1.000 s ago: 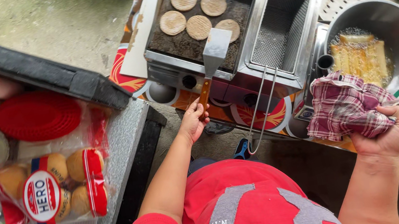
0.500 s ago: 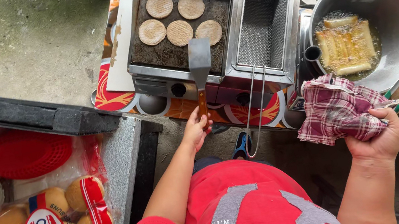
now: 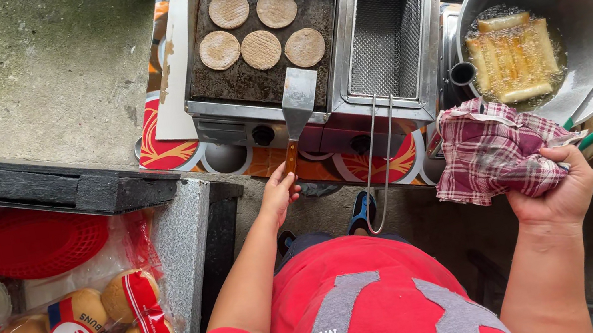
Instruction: The person fries rolls in a pot of oil using tongs and turns burger patties on a griddle with a spatula.
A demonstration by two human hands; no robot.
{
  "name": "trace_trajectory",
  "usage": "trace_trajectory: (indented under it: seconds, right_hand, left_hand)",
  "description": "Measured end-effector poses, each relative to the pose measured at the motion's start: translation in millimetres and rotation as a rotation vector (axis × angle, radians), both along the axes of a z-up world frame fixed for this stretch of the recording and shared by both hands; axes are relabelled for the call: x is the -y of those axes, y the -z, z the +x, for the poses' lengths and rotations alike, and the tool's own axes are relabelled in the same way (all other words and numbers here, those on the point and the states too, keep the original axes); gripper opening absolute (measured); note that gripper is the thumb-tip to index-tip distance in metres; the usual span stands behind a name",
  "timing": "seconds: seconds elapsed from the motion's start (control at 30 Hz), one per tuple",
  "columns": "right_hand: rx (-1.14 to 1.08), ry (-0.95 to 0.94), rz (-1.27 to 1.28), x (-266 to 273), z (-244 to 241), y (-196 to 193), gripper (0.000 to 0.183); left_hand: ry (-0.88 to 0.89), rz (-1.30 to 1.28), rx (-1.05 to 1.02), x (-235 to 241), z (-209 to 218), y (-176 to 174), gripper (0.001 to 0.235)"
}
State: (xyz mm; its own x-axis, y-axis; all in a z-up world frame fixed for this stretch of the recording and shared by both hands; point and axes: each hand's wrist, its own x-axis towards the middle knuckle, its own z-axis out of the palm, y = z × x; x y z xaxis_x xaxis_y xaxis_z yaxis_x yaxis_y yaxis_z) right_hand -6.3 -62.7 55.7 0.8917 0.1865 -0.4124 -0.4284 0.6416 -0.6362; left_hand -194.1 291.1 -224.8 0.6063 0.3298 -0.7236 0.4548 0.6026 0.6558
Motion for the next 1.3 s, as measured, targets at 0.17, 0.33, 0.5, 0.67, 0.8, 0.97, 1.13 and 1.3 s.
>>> trace_trajectory:
  seconds: [0.17,0.33,0.5,0.67,0.8,0.97,1.13,1.3]
  right_hand:
    - [0.009,0.006,-0.011,-2,-1,-4,0.055]
    - [0.006,0.013,0.006,-3,0,-7,0.056]
    - [0.001,0.017,-0.013,-5,-1,-9,0.057]
    - [-0.004,0.029,-0.029,-5,-1,-8,0.056]
    - [0.003,0.023,-0.014,-4,-2,-10,0.057]
    - [0.013,0.035,-0.01,-2,-2,-11,0.055]
    - [0.001,0.043,-0.008,-3,-1,-6,0.054]
    - [-0.012,0.04,0.014,-7,-3,-7,0.054]
  left_hand:
    - [0.011,-0.011,-0.027,-7,4,-9,0.049]
    - [-0.003,-0.018,-0.061,-7,4,-13,0.046]
    - [0.017,0.011,-0.002,-5,8,-10,0.046]
    - [0.027,-0.006,-0.025,-2,13,-12,0.046]
    - [0.003,-0.037,0.013,2,9,-5,0.045]
    - [-0.023,0.028,0.111,15,-6,0,0.046]
    - [-0.026,0.041,0.151,11,15,-4,0.046]
    - [-0.068,0.025,0.212,-1,61,0,0.045]
